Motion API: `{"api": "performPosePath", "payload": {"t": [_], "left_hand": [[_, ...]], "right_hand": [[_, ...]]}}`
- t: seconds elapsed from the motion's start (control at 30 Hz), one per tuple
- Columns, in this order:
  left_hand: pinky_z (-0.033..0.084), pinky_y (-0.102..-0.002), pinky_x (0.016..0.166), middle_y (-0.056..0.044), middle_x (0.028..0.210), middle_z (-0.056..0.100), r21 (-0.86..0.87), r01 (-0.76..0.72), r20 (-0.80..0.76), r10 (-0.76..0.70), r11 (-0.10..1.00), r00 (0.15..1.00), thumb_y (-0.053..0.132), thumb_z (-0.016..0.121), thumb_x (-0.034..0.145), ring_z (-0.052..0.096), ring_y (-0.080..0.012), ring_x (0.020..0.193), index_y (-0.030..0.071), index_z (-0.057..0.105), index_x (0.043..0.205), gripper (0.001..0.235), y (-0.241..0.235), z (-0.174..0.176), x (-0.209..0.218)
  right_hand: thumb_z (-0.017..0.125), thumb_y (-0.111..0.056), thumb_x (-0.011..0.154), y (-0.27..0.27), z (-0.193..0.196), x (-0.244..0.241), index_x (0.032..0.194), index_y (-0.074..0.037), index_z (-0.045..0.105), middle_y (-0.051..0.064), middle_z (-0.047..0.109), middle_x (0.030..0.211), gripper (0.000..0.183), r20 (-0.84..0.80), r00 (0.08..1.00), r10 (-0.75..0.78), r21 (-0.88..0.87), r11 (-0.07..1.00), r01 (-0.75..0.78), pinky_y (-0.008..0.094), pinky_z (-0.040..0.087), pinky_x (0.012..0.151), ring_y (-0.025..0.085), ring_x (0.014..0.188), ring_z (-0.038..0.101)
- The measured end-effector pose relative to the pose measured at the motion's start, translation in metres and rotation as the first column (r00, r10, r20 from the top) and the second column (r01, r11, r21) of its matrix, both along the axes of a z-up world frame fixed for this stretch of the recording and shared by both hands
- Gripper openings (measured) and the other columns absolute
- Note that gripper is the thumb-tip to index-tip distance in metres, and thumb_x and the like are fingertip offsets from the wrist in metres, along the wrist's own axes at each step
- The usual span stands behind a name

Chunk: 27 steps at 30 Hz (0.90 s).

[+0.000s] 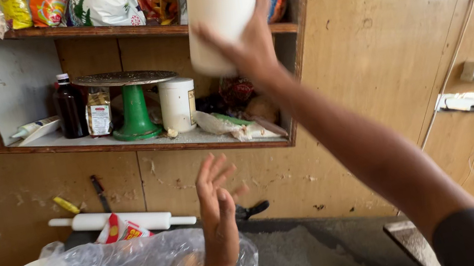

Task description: The person scoops white granular material from a large sack onto a digital scale using a metal scoop. They then pour contents from an orange packet and a white plastic container onto the scale, followed by a blue packet. The person adjusts the pile on the scale with their hand.

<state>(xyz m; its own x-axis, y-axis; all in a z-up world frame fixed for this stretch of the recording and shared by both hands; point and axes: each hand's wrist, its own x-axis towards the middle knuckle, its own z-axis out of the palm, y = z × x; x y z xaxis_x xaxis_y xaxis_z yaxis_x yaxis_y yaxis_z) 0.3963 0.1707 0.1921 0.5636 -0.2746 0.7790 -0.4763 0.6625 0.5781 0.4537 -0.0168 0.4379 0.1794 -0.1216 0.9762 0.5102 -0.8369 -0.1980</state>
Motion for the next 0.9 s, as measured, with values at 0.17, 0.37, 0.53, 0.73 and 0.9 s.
{"api": "performPosePath", "payload": {"t": [0.17, 0.37, 0.53, 0.73, 0.9], "left_hand": [[0.063, -0.04, 0.081, -0.021, 0.134, 0.059, 0.061, 0.146, -0.26, -0.125, 0.987, 0.957, 0.036, 0.064, 0.094, 0.063, -0.0232, 0.115, 0.004, 0.048, 0.137, 0.056, -0.023, -0.031, -0.004], [0.067, -0.04, 0.079, -0.017, 0.111, 0.073, 0.257, 0.1, -0.314, -0.015, 0.961, 0.949, 0.031, 0.069, 0.089, 0.071, -0.0237, 0.1, 0.002, 0.054, 0.129, 0.052, 0.006, -0.08, 0.019], [0.067, -0.043, 0.078, -0.019, 0.11, 0.073, 0.335, 0.039, -0.358, 0.089, 0.942, 0.929, 0.029, 0.067, 0.09, 0.072, -0.0269, 0.099, 0.001, 0.054, 0.13, 0.05, 0.05, -0.114, 0.097], [0.068, -0.046, 0.077, -0.023, 0.108, 0.073, 0.411, 0.074, -0.513, 0.164, 0.909, 0.843, 0.027, 0.064, 0.092, 0.074, -0.0308, 0.098, -0.002, 0.054, 0.13, 0.049, 0.058, -0.203, 0.139], [0.068, -0.049, 0.076, -0.025, 0.106, 0.073, 0.381, 0.206, -0.646, 0.099, 0.902, 0.757, 0.025, 0.062, 0.093, 0.075, -0.034, 0.097, -0.003, 0.054, 0.131, 0.048, 0.067, -0.279, 0.135]], "right_hand": [[0.087, -0.047, 0.084, -0.046, 0.068, 0.095, 0.153, 0.001, -0.009, 0.044, 0.029, 0.144, 0.128, -0.037, 0.93, -0.365, -0.133, 0.924, 0.358, 0.06, 0.049, 0.105, 0.054, 0.131, 0.046], [0.078, -0.044, 0.084, -0.086, 0.055, 0.145, 0.161, -0.004, -0.002, 0.034, 0.038, 0.152, 0.118, -0.187, 0.756, -0.627, -0.146, 0.779, 0.61, 0.054, 0.052, 0.105, 0.046, 0.134, 0.048], [0.091, -0.062, 0.069, -0.147, 0.107, 0.111, 0.145, 0.004, 0.025, 0.038, 0.035, 0.145, 0.12, 0.156, 0.338, -0.928, 0.053, 0.35, 0.935, 0.063, 0.05, 0.092, 0.054, 0.131, 0.04], [0.078, -0.033, 0.092, -0.183, 0.122, 0.052, 0.099, -0.012, 0.073, 0.007, 0.066, 0.123, 0.023, 0.011, 0.613, -0.79, 0.104, 0.611, 0.785, 0.056, 0.044, 0.098, 0.03, 0.123, 0.053], [0.081, -0.027, 0.09, -0.162, 0.103, 0.025, 0.09, -0.007, 0.07, 0.009, 0.068, 0.095, 0.023, 0.147, 0.737, -0.66, 0.108, 0.751, 0.651, 0.044, 0.048, 0.086, 0.025, 0.097, 0.06]]}}
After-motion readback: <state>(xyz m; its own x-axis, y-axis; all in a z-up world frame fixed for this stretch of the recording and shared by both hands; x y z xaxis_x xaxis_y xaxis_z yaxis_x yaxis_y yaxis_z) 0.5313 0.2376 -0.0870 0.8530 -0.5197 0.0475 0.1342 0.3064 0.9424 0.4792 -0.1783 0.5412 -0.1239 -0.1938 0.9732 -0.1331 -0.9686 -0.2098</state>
